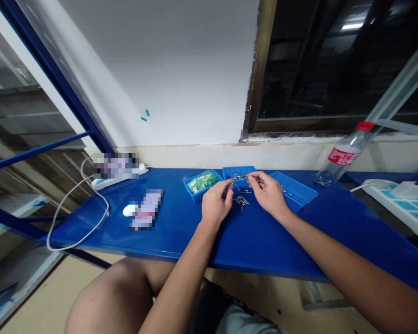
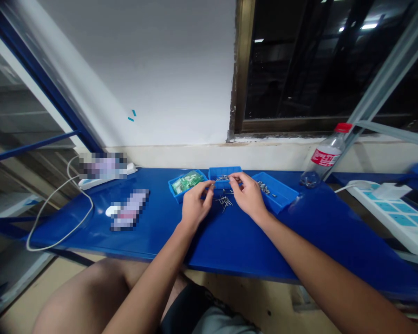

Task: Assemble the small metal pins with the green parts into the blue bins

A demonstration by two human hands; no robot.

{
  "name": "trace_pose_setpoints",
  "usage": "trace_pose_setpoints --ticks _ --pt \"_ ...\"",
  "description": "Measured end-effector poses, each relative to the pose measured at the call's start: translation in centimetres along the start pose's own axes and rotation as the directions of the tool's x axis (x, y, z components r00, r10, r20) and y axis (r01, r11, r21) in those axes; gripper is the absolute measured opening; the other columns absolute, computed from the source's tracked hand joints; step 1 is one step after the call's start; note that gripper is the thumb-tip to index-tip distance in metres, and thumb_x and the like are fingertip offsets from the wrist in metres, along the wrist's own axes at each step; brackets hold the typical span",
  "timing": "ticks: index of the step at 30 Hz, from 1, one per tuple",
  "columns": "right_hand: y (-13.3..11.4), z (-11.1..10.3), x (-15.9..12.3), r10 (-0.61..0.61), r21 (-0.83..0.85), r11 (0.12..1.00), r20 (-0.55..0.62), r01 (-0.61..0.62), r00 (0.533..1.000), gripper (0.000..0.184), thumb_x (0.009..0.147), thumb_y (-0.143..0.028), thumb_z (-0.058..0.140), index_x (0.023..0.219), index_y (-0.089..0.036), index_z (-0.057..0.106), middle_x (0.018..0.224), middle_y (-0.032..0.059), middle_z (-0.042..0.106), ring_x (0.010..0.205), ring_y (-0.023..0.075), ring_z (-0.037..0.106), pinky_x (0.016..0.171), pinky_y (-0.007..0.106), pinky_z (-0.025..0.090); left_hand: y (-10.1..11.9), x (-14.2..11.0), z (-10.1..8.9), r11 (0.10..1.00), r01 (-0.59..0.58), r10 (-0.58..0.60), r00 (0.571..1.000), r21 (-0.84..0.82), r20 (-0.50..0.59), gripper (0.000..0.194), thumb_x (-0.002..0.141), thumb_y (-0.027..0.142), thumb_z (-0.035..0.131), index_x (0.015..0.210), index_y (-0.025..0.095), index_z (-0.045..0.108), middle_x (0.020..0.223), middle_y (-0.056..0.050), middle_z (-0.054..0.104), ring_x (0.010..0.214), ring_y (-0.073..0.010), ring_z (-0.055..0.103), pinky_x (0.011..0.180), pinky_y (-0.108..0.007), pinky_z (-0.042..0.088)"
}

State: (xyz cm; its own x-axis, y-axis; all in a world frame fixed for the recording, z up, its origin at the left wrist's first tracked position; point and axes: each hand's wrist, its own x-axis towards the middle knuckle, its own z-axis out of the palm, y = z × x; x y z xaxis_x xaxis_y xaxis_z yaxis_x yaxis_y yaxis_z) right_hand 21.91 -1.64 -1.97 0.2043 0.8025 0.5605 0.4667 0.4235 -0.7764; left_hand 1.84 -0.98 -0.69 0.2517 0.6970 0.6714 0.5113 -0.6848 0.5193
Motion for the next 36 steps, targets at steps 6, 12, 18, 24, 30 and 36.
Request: trace_pose_setpoints --ticks 6,12,18,24,30,36 --pt "-0.8 0.1 -0.3 -0.011 -0.006 1.000 0.031 0.011 0.999 0.029 0.099 -0.048 0.059 0.109 -0.024 0.073 0.105 0.0094 0.077 0.094 0.0260 0.073 0.079 0.039 0.061 -0.4 0.3 -0.4 0.993 0.037 -0.042 0.998 -0.108 -0.039 0.036 0.095 0.007 0.054 0.119 0.022 0.075 0.110 -0.004 0.080 0.096 -0.0181 0.077 0.097 -0.035 0.062" --pt "-1.2 0.3 -0.5 -0.025 -0.022 0.999 0.074 0.027 0.997 0.026 0.099 -0.044 0.060 0.108 -0.023 0.072 0.106 0.0092 0.077 0.092 0.0247 0.073 0.075 0.036 0.060 -0.5 0.4 0.0 0.990 -0.038 0.033 0.999 -0.133 -0.040 0.023 0.098 0.014 0.059 0.111 0.022 0.077 0.118 -0.007 0.079 0.112 -0.0217 0.075 0.104 -0.039 0.059" --pt "-1.5 0.4 -0.7 -0.072 0.046 0.997 0.211 0.063 0.975 0.029 0.096 -0.042 0.066 0.116 -0.023 0.073 0.104 0.0090 0.075 0.088 0.0224 0.072 0.070 0.033 0.059 -1.3 0.1 0.6 0.947 0.080 -0.054 0.994 -0.312 0.092 0.013 0.095 0.013 0.065 0.105 0.021 0.067 0.102 -0.004 0.079 0.094 -0.0188 0.078 0.087 -0.032 0.062" --pt "-1.8 0.4 -0.7 -0.147 0.023 0.989 0.286 0.147 0.947 0.019 0.097 -0.037 0.065 0.105 -0.024 0.076 0.099 0.0068 0.075 0.083 0.0209 0.071 0.070 0.034 0.059 -1.0 -0.1 0.6 0.937 0.135 -0.096 0.986 -0.323 0.134 0.024 0.090 0.009 0.070 0.106 0.022 0.057 0.099 -0.003 0.078 0.094 -0.0187 0.077 0.084 -0.029 0.058" --pt "-1.2 0.3 -0.5 -0.092 -0.058 0.992 0.270 0.111 0.959 0.017 0.096 -0.034 0.065 0.103 -0.024 0.077 0.095 0.0053 0.078 0.082 0.0214 0.073 0.071 0.033 0.059 -0.8 0.2 0.4 0.933 0.144 -0.124 0.989 -0.329 0.080 0.032 0.094 0.016 0.070 0.122 0.023 0.056 0.104 -0.004 0.080 0.087 -0.0177 0.076 0.083 -0.031 0.059" --pt "-1.0 0.4 -0.7 -0.119 -0.124 0.977 0.358 0.174 0.926 0.020 0.098 -0.030 0.060 0.101 -0.023 0.078 0.100 0.0062 0.079 0.083 0.0210 0.072 0.078 0.035 0.057 -0.6 0.3 0.5 0.906 0.129 -0.108 0.991 -0.402 0.076 0.042 0.094 0.022 0.072 0.133 0.022 0.056 0.101 -0.004 0.080 0.088 -0.0172 0.076 0.083 -0.030 0.061"
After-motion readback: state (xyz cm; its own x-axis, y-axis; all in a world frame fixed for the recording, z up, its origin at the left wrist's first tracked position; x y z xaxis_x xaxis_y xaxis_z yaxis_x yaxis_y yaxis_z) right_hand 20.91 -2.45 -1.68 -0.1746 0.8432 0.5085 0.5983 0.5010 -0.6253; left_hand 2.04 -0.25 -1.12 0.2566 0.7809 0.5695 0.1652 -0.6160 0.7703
